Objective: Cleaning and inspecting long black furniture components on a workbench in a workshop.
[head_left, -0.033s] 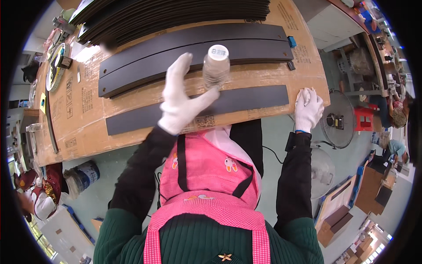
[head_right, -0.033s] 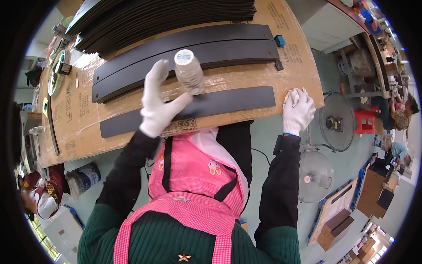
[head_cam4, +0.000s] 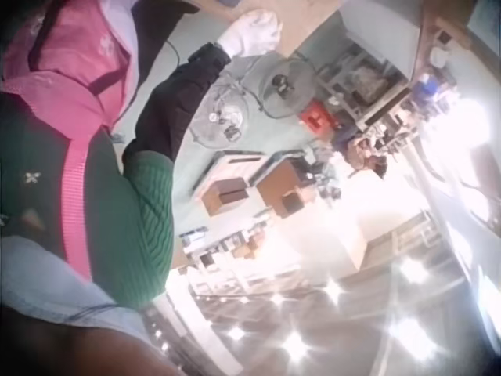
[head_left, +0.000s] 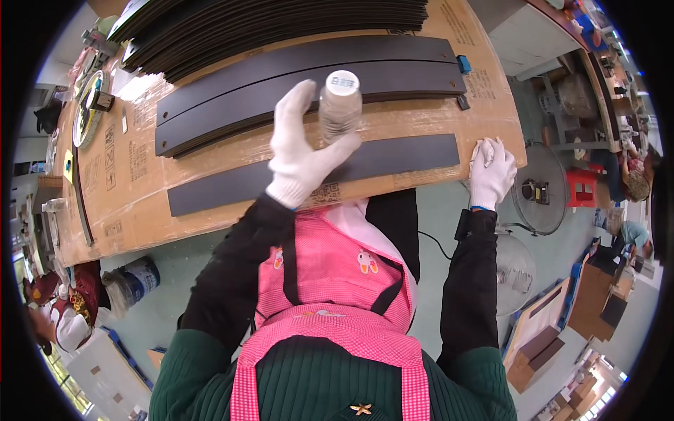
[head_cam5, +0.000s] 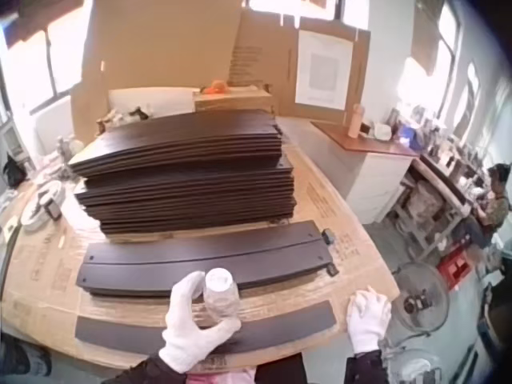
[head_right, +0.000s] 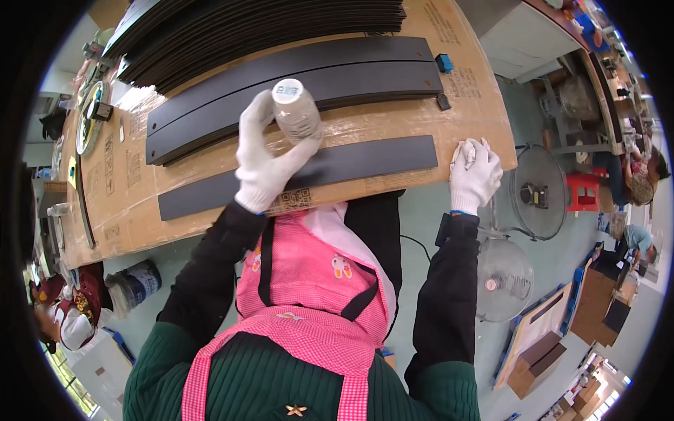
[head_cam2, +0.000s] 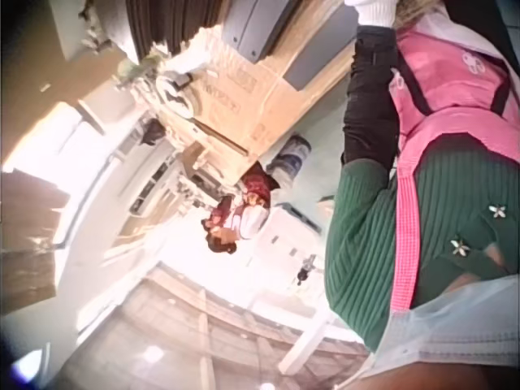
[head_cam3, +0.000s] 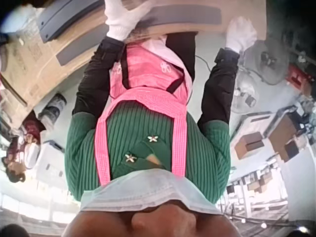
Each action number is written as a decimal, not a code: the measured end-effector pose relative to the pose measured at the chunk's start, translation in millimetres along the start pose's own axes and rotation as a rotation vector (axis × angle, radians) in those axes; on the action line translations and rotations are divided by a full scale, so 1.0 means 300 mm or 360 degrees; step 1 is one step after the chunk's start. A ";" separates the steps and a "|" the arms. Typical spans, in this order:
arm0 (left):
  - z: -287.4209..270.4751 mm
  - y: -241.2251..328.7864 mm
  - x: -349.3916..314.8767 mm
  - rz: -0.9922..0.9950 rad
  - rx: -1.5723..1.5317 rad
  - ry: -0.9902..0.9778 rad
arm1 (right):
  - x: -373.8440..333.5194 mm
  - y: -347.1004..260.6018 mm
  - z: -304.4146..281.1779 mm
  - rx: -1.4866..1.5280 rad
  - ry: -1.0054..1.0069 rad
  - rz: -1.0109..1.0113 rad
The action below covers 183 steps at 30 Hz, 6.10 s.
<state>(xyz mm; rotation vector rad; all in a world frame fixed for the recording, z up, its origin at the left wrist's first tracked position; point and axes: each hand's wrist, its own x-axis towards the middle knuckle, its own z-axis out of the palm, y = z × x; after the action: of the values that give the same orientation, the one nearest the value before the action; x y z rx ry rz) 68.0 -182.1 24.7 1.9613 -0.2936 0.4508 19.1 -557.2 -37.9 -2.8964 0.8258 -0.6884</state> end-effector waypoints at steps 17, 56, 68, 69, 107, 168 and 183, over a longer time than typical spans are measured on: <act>0.178 0.013 0.008 -0.0200 -0.0246 -0.0175 | -0.236 0.087 -0.173 0.4261 -0.1571 0.1099; 0.085 0.263 -0.181 -0.1064 -0.0709 -0.0793 | -0.368 -0.263 -0.451 0.2084 -0.1508 0.0285; 0.051 0.265 -0.088 -0.0912 -0.0544 -0.1326 | -0.295 -0.185 -0.406 0.2124 -0.1886 -0.0034; 0.038 0.300 -0.040 -0.1115 -0.0347 -0.1422 | -0.275 -0.176 -0.403 0.2129 -0.1763 0.0176; 0.056 0.261 0.101 0.0256 0.0848 -0.1449 | -0.192 -0.264 -0.402 0.2660 -0.1350 0.0657; -1.124 -0.598 -0.134 -0.1081 0.0562 0.0194 | -0.214 -0.390 -0.250 0.0240 -0.0714 -0.0783; -0.818 -0.301 -0.268 -0.0228 0.1345 -0.0708 | -0.020 -0.349 -0.214 -0.0244 -0.0807 -0.0360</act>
<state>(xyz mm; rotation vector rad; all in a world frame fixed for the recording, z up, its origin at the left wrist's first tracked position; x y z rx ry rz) -12.4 78.7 7.9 2.8909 -0.2580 0.0150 38.1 -460.0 35.0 -3.1055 0.5098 0.1193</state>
